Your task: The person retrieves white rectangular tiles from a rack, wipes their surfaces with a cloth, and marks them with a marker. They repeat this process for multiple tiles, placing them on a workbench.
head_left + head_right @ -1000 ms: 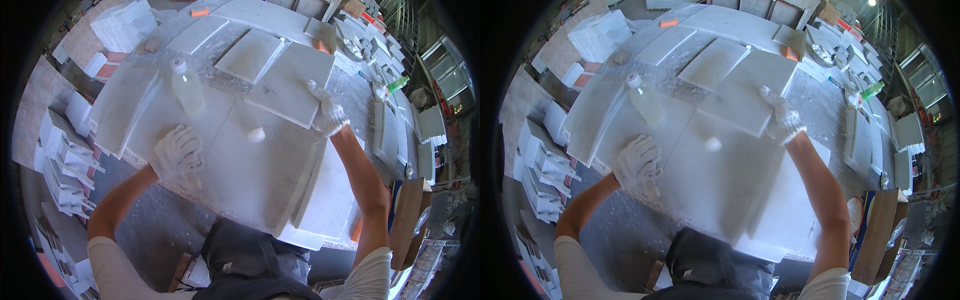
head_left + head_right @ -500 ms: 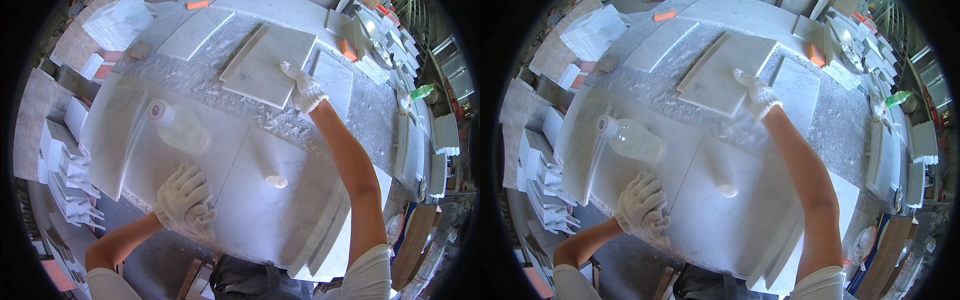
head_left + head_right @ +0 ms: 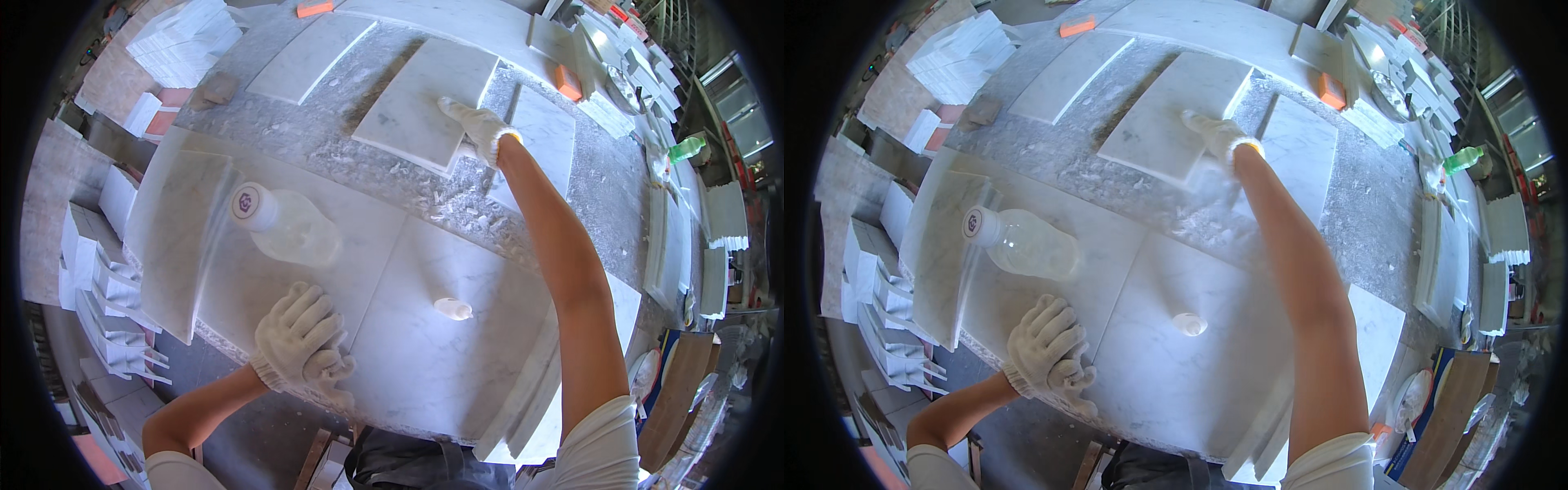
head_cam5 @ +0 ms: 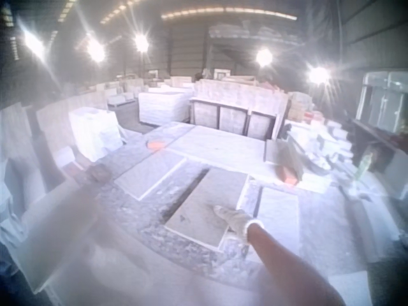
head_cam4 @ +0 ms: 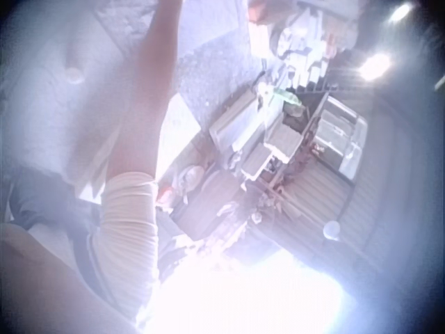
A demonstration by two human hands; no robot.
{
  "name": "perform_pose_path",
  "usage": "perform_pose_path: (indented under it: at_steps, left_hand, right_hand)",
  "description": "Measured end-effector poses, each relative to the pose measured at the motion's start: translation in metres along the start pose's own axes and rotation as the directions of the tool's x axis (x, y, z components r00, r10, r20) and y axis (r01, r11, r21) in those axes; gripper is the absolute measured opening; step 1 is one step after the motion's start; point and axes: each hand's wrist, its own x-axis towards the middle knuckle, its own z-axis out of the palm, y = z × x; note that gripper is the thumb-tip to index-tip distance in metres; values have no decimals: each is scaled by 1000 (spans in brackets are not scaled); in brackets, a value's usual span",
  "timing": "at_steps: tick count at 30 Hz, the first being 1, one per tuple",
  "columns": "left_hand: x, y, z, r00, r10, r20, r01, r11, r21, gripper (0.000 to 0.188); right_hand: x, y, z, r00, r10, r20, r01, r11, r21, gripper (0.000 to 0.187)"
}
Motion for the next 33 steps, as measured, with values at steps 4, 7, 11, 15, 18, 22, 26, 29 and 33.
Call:
perform_pose_path:
  at_steps: [4, 7, 11, 15, 18, 22, 26, 29, 33]
  left_hand:
    - [-3, 0, -1, 999, 37, 27, -38, 998, 41, 38]
    - [-5, 0, -2, 997, 69, 21, -70, 995, 75, 39]
    - [-8, 3, -5, 999, 1, 37, -5, 995, 100, 38]
    - [-16, 6, -4, 998, 64, -13, -61, 980, 187, 34]
    - [-25, 7, -3, 997, 68, -35, -58, 969, 239, 33]
    - [-38, 9, 1, 1000, -9, 16, 5, 962, 275, 38]
    - [-42, 13, 2, 989, -65, 130, 3, 905, 425, 42]
    - [-38, 20, 1, 992, -2, 128, -59, 876, 479, 41]
    - [-28, 42, -1, 997, -34, 71, -8, 854, 520, 46]
  right_hand:
    - [-4, -16, -15, 993, 63, -95, -108, 787, -608, 74]
    - [-6, -28, -18, 974, -215, 66, 98, 141, -985, 55]
    - [-18, -54, -39, 898, -436, 54, 186, 264, -946, 48]
    - [-79, -52, -85, 661, -585, 471, 356, -309, -882, 44]
    - [-148, -13, -122, 615, -764, 194, 394, 85, -915, 41]
    - [-244, 54, -175, 736, -670, 100, 228, 107, -968, 52]
    - [-320, 106, -187, 882, -470, 26, 147, 223, -964, 64]
    - [-365, 128, -171, 838, -527, 137, 209, 78, -975, 71]
    - [-418, 153, -124, 748, -580, 323, 611, 413, -675, 74]
